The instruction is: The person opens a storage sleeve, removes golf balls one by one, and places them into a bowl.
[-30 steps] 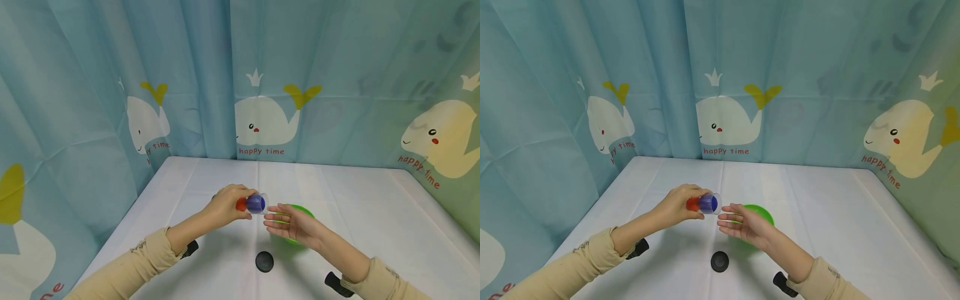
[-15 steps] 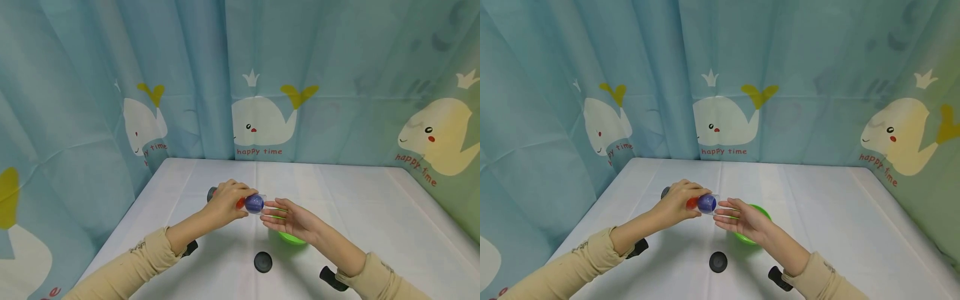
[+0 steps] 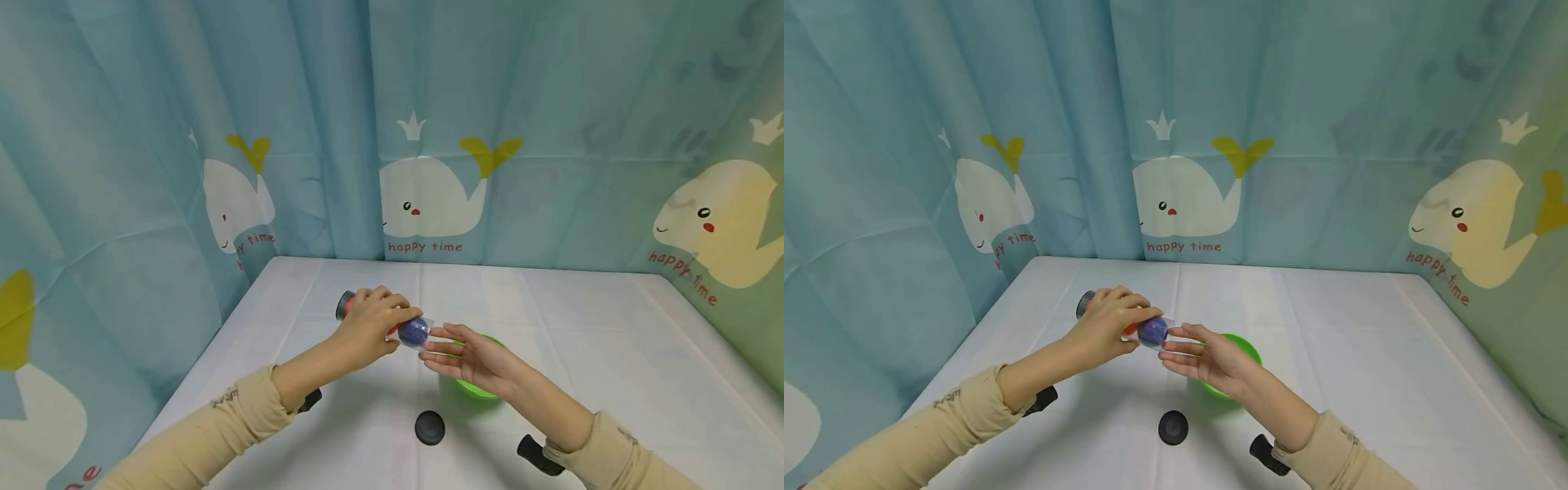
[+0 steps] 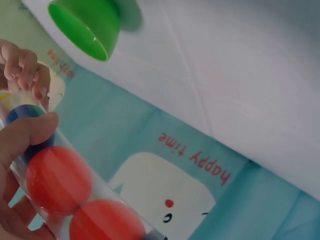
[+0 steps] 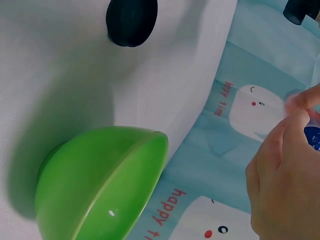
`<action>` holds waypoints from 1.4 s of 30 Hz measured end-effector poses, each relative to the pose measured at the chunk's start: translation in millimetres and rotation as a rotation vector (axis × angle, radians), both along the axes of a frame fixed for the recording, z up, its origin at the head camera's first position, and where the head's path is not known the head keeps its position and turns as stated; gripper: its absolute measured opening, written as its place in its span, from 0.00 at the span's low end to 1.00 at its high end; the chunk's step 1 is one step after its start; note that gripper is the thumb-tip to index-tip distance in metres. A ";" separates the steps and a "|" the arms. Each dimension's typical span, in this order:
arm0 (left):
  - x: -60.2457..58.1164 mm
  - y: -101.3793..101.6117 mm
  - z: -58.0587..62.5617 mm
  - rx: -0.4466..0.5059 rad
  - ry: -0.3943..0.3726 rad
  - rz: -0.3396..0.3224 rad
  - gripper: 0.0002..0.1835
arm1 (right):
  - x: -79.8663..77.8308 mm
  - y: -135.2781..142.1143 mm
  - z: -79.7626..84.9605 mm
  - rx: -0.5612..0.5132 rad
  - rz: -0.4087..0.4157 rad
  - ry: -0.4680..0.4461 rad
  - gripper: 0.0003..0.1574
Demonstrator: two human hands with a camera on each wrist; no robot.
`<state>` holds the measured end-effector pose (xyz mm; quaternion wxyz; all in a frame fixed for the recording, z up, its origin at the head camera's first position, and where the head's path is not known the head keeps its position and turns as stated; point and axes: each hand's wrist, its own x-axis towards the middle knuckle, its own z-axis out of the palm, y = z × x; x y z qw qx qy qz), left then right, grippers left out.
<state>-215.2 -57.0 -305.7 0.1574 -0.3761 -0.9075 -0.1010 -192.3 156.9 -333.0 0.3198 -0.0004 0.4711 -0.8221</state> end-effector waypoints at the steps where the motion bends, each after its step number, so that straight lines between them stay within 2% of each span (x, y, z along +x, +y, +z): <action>1: -0.2 -0.4 0.6 -0.004 0.009 0.000 0.27 | -0.4 -0.4 -0.1 -0.005 0.001 0.004 0.36; 7: -1.4 -1.0 5.6 -0.018 0.053 -0.008 0.27 | -1.9 -3.6 1.2 -0.038 -0.021 0.012 0.32; 16: -4.6 -0.9 9.5 -0.045 0.082 -0.019 0.28 | -1.0 -9.7 3.7 -0.028 -0.071 0.003 0.44; 27: -7.6 -1.3 13.3 -0.022 0.175 -0.047 0.29 | -4.7 -16.0 5.5 -0.084 -0.105 -0.035 0.43; 33: -8.0 -2.2 12.1 0.028 0.120 -0.013 0.26 | -4.9 -14.8 7.0 -0.069 -0.106 -0.022 0.44; 39: -6.1 -4.7 11.0 0.031 0.063 0.021 0.26 | -5.8 -14.4 7.8 -0.065 -0.096 -0.020 0.40; 42: -5.9 -5.5 8.7 0.061 0.028 0.024 0.27 | -5.7 -12.9 7.5 -0.057 -0.090 -0.014 0.42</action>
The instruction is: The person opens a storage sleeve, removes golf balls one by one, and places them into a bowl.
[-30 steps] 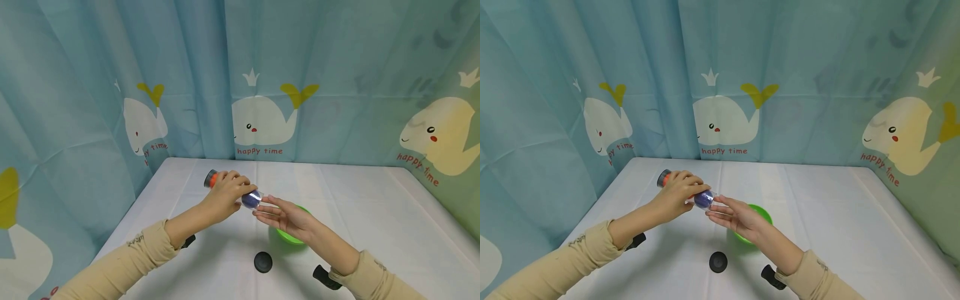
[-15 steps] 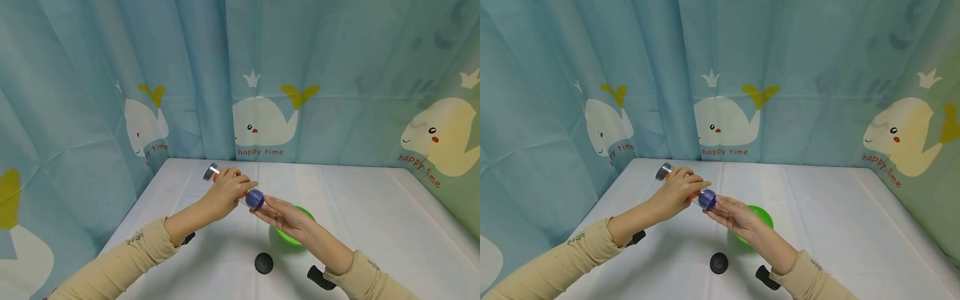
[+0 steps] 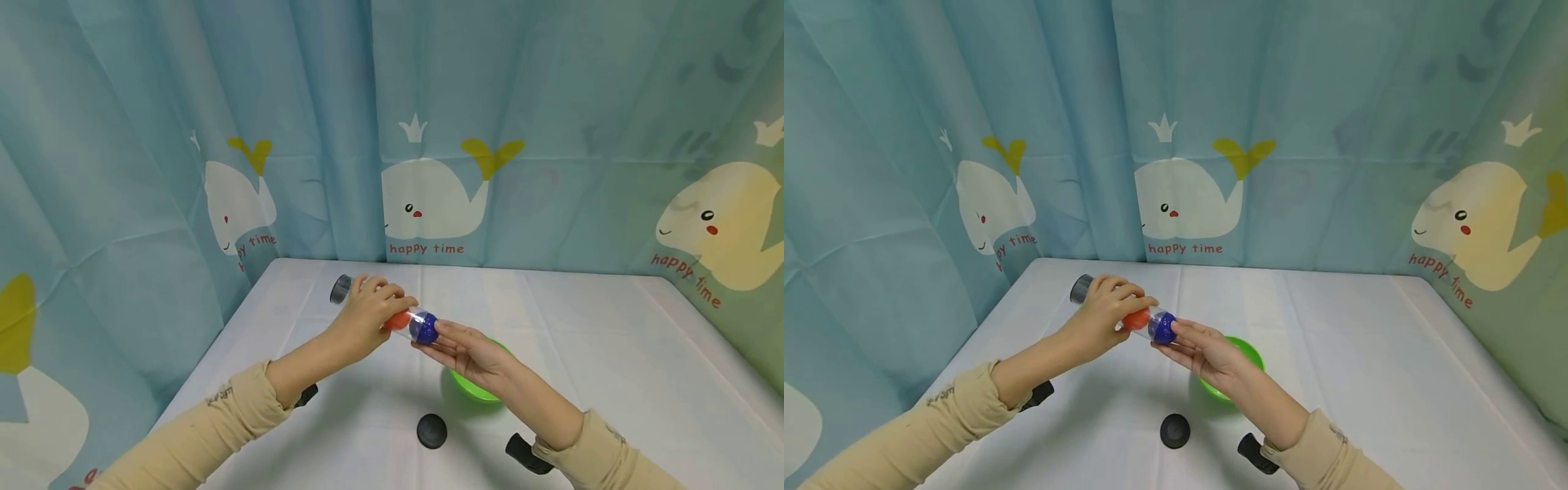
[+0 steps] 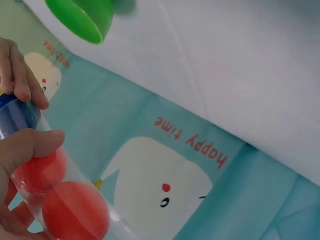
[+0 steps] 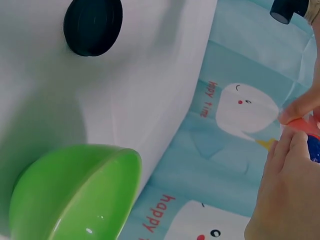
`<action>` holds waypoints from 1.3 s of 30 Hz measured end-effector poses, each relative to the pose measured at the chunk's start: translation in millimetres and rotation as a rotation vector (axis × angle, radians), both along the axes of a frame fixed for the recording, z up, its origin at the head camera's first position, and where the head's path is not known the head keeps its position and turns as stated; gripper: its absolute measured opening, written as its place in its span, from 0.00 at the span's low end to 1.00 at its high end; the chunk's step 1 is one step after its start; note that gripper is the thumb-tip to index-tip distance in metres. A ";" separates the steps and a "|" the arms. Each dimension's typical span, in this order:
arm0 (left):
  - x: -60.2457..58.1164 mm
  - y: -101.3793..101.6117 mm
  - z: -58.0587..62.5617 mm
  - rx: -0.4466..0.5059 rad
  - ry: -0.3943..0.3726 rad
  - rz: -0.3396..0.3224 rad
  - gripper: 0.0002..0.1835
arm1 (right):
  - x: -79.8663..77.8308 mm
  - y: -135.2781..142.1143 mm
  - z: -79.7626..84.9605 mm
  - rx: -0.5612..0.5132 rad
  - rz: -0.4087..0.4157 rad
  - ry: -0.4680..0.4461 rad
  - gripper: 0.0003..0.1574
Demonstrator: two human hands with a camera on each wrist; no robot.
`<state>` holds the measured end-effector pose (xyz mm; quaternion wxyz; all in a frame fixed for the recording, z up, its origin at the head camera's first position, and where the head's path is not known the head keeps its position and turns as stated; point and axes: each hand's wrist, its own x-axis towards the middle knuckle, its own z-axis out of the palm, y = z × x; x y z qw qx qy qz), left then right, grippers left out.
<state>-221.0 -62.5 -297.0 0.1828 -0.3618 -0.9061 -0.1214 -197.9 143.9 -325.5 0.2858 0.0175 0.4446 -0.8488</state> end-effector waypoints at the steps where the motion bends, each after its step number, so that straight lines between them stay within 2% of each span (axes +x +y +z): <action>1: -0.1 -0.4 -1.2 0.014 -0.015 0.000 0.28 | 0.0 0.4 -0.1 0.007 0.001 0.006 0.43; 6: 0.7 -2.8 -11.4 0.065 -0.066 -0.005 0.29 | 1.3 3.6 -2.9 0.045 0.015 0.038 0.44; 14: 3.4 -6.6 -22.8 0.099 -0.093 -0.001 0.30 | 2.5 7.5 -9.3 0.065 0.061 0.066 0.44; 26: 5.5 -10.8 -23.5 0.106 -0.170 -0.018 0.32 | 3.8 13.1 -7.7 0.121 0.102 0.127 0.43; 35: 3.8 -14.1 -24.7 0.108 -0.157 -0.042 0.32 | 2.8 15.4 -7.9 0.106 0.092 0.131 0.42; 39: 3.6 -15.4 -25.5 0.109 -0.166 -0.034 0.33 | 2.9 16.7 -8.9 0.086 0.095 0.134 0.40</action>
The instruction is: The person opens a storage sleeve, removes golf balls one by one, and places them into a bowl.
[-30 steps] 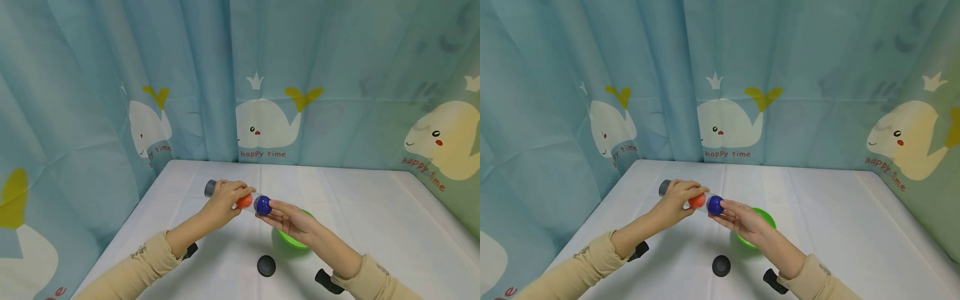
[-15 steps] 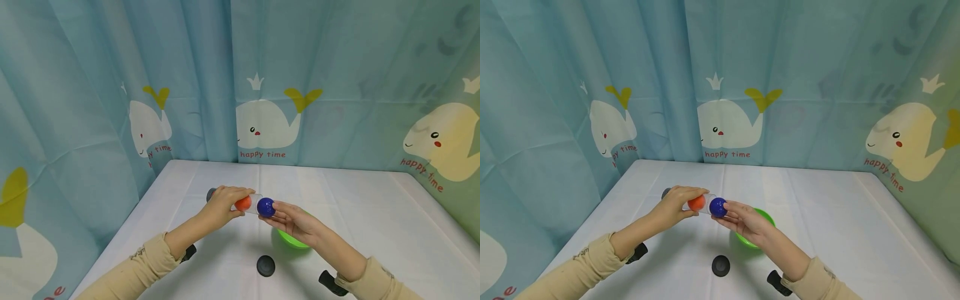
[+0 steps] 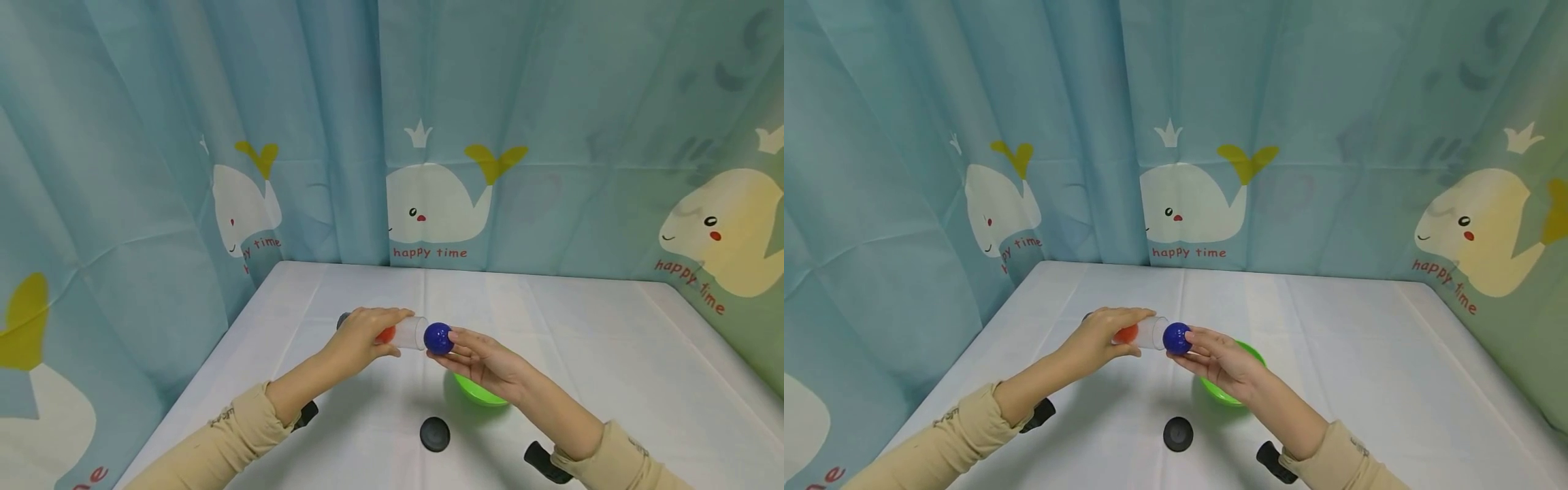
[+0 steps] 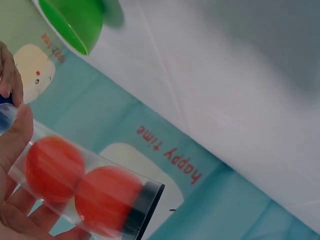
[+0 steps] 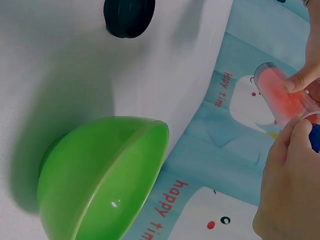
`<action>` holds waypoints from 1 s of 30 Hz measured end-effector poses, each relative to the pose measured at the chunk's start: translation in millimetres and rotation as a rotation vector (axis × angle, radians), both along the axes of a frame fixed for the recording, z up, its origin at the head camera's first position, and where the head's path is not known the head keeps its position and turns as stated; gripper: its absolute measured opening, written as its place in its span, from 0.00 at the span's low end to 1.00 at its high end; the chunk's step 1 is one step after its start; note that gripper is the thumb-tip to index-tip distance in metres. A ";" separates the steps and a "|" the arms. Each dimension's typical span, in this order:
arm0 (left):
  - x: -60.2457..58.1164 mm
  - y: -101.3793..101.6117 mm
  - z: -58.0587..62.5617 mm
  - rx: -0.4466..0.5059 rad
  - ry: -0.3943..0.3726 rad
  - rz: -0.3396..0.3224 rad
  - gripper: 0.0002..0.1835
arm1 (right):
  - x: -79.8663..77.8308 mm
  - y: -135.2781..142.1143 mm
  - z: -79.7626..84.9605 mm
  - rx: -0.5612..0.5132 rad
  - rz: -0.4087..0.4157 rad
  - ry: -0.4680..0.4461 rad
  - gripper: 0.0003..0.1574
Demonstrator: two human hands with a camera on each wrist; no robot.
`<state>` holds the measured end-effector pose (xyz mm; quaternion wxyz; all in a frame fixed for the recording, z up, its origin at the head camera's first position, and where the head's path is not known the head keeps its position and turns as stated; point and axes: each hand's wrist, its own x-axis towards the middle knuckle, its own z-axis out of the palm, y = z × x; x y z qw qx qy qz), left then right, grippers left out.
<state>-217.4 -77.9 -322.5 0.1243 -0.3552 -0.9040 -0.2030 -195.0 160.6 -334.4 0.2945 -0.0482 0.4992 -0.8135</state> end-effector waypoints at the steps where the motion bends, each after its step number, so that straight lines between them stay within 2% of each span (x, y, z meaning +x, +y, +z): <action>1: 0.0 -0.4 -0.4 0.002 -0.004 0.006 0.33 | 0.1 0.4 -0.3 -0.001 0.002 0.003 0.40; 5: 0.8 -2.0 -1.7 0.013 -0.015 0.029 0.33 | 0.9 2.4 0.3 0.007 -0.004 0.000 0.36; 10: -0.1 -3.1 -3.5 0.012 -0.004 0.027 0.33 | 1.7 5.2 2.1 -0.004 -0.018 -0.017 0.30; 17: -0.9 -3.2 -4.0 0.024 -0.026 0.023 0.34 | 3.8 7.0 2.5 -0.012 -0.046 -0.052 0.33; 20: -0.6 -3.1 -4.0 0.025 -0.041 0.024 0.34 | 4.4 8.8 2.1 -0.021 -0.058 -0.057 0.28; 25: 0.1 -3.4 -3.9 0.024 -0.057 0.030 0.34 | 5.0 13.3 1.6 -0.044 -0.036 -0.044 0.10; 30: 0.9 -4.2 -2.8 0.033 -0.074 0.042 0.34 | 4.8 18.1 1.8 -0.050 0.002 -0.025 0.09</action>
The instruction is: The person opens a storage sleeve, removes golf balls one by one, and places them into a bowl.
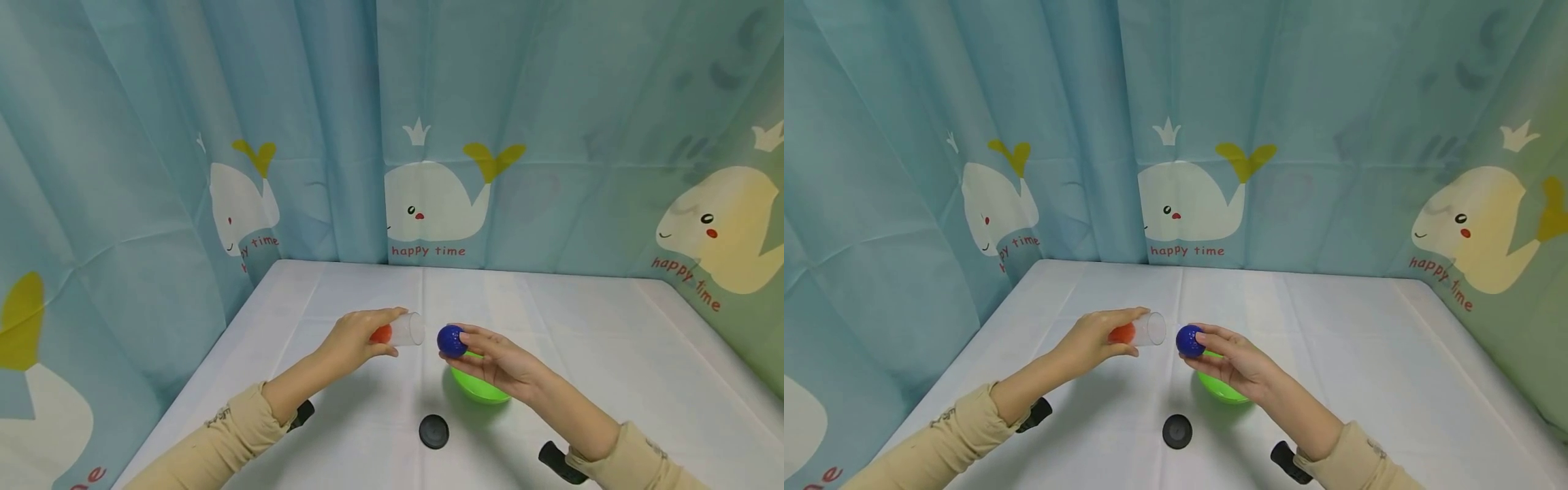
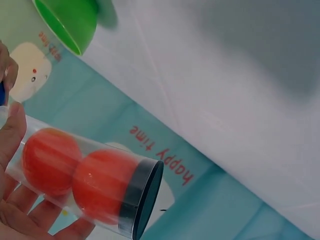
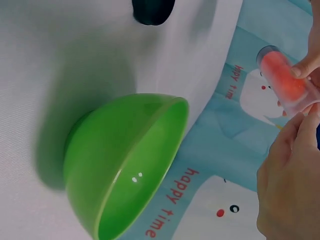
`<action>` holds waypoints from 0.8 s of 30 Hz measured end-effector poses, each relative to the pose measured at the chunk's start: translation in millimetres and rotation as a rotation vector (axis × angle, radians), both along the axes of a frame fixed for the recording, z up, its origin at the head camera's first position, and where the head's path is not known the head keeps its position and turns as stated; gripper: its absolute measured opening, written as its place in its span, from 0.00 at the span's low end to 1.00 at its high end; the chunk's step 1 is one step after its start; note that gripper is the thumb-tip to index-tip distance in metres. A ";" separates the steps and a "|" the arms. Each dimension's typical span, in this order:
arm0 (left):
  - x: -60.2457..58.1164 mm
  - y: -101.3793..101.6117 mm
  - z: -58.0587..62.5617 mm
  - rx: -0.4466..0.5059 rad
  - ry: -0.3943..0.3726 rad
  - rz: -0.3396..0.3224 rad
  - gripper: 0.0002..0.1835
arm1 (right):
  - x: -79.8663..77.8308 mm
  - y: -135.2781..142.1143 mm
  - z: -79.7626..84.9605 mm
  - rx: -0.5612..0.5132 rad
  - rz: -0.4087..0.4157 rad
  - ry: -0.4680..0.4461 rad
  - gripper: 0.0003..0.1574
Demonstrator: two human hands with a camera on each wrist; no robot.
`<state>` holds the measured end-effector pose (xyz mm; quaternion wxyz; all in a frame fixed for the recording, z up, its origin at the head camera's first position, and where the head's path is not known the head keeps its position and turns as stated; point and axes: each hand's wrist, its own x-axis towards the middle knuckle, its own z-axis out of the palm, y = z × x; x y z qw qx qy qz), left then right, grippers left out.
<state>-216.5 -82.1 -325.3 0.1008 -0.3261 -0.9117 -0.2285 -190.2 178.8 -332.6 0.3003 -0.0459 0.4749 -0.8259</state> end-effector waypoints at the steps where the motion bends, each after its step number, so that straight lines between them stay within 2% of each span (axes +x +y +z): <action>1: 0.1 0.0 0.2 0.000 -0.001 0.002 0.34 | 0.0 1.2 -0.1 0.002 0.001 0.004 0.09; 15: 1.3 -7.1 -3.4 -0.026 -0.015 0.020 0.33 | -0.6 9.1 -14.7 0.130 -0.045 0.117 0.12; 24: -0.2 -8.9 -8.7 -0.001 -0.008 0.009 0.33 | 0.3 17.7 -20.5 0.315 -0.122 0.224 0.19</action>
